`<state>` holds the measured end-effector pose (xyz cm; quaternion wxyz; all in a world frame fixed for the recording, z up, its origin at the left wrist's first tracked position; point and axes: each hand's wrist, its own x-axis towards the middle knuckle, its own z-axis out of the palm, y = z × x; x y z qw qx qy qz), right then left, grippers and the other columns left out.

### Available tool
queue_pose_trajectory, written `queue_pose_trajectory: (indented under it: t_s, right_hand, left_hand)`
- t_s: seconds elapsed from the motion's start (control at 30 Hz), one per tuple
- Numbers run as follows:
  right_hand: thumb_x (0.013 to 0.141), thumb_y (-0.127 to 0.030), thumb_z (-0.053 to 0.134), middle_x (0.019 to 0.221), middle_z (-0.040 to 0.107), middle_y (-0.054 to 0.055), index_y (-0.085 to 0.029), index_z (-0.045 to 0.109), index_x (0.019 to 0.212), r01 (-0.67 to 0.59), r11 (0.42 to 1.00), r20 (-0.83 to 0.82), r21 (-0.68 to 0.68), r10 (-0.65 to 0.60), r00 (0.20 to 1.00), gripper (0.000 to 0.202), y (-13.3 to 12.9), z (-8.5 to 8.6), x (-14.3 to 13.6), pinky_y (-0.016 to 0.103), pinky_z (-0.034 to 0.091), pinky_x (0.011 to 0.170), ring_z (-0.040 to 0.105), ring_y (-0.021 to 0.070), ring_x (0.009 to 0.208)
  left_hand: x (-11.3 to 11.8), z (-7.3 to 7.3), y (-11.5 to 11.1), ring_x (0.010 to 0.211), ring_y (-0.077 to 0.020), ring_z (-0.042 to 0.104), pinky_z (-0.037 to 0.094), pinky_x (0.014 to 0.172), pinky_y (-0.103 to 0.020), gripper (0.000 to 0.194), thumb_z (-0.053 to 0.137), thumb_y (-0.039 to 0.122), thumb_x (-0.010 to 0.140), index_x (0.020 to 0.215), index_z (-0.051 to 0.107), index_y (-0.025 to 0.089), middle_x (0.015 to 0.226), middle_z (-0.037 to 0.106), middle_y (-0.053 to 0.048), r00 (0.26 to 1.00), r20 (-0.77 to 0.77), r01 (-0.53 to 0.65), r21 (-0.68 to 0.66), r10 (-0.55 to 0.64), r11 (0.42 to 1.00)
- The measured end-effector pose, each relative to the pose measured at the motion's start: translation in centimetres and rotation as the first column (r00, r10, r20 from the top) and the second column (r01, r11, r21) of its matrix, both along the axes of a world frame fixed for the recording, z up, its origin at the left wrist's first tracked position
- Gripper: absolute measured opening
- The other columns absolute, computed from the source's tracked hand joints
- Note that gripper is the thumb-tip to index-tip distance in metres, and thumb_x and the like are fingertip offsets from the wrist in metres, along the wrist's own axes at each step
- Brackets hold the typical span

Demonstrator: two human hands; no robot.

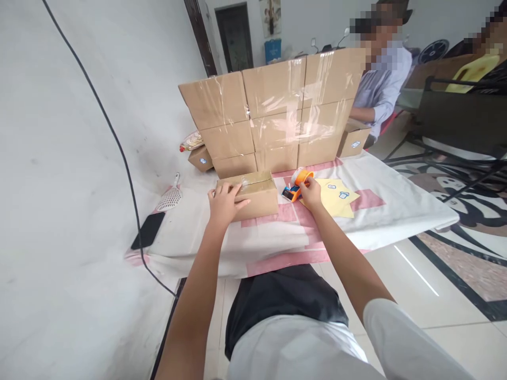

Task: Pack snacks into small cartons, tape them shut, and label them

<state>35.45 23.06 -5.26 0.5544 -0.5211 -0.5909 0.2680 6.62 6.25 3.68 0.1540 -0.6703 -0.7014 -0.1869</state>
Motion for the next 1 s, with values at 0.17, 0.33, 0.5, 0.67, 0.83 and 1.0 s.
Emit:
queue_pose_trajectory:
  t_s: [0.17,0.33,0.5,0.67,0.83,1.0]
  right_hand:
    - [0.086,-0.036,0.057,0.069,0.05,-0.002,-0.023,0.049,0.074,0.064,0.985,-0.023,0.162,-0.061,0.998,0.019,-1.0,-0.1,-0.5,0.032,0.039,0.067,0.046,0.0173,0.068]
    - [0.092,-0.037,0.053,0.076,0.054,-0.001,-0.023,0.051,0.083,0.095,0.969,-0.084,0.23,-0.077,0.993,0.017,-1.7,0.3,-0.3,0.032,0.041,0.068,0.048,0.0169,0.069]
    - [0.096,-0.039,0.053,0.078,0.056,-0.001,-0.023,0.051,0.084,0.051,0.964,-0.091,0.262,-0.028,0.995,0.02,-2.2,0.2,-0.9,0.031,0.043,0.068,0.051,0.0175,0.071]
    - [0.095,-0.038,0.055,0.078,0.055,-0.001,-0.024,0.052,0.084,0.011,0.96,-0.082,0.279,0.013,0.997,0.019,-2.7,0.2,-1.0,0.031,0.042,0.067,0.051,0.0178,0.073]
    - [0.096,-0.038,0.054,0.076,0.052,-0.001,-0.024,0.049,0.081,0.015,0.956,-0.099,0.292,0.014,0.995,0.021,-3.1,0.5,-0.9,0.03,0.04,0.066,0.049,0.0175,0.072]
    - [0.099,-0.038,0.053,0.075,0.048,-0.002,-0.024,0.047,0.08,0.024,0.937,-0.117,0.347,0.018,0.993,0.024,-3.9,1.2,-0.6,0.03,0.038,0.066,0.046,0.0173,0.071]
  left_hand:
    - [2.2,0.8,0.8,0.126,-0.0342,0.055,0.03,0.114,-0.051,0.059,0.07,0.064,0.087,0.134,0.069,0.029,0.13,0.064,-0.014,0.997,0.053,-0.046,-0.036,0.048,0.998]
    - [2.7,2.0,1.4,0.128,-0.0343,0.053,0.03,0.115,-0.053,0.052,0.066,0.067,0.088,0.125,0.071,0.03,0.137,0.063,-0.012,0.994,0.084,-0.061,-0.146,0.074,0.987]
    - [2.5,3.6,2.5,0.127,-0.0372,0.054,0.032,0.111,-0.054,0.053,0.062,0.071,0.088,0.117,0.069,0.027,0.131,0.065,-0.015,0.998,-0.065,-0.037,-0.276,0.02,0.96]
    - [2.3,4.4,3.7,0.123,-0.0383,0.057,0.038,0.104,-0.051,0.059,0.063,0.076,0.083,0.112,0.068,0.025,0.13,0.065,-0.015,0.99,-0.135,-0.016,-0.338,-0.032,0.941]
    - [2.6,5.7,3.9,0.119,-0.0388,0.059,0.039,0.104,-0.053,0.058,0.069,0.074,0.08,0.108,0.071,0.023,0.123,0.068,-0.015,0.984,-0.176,-0.032,-0.391,-0.04,0.92]
    - [8.1,5.4,0.6,0.113,-0.0357,0.064,0.047,0.096,-0.048,0.046,0.065,0.054,0.093,0.127,0.071,0.024,0.125,0.068,-0.015,0.992,0.097,0.088,-0.119,-0.076,0.989]
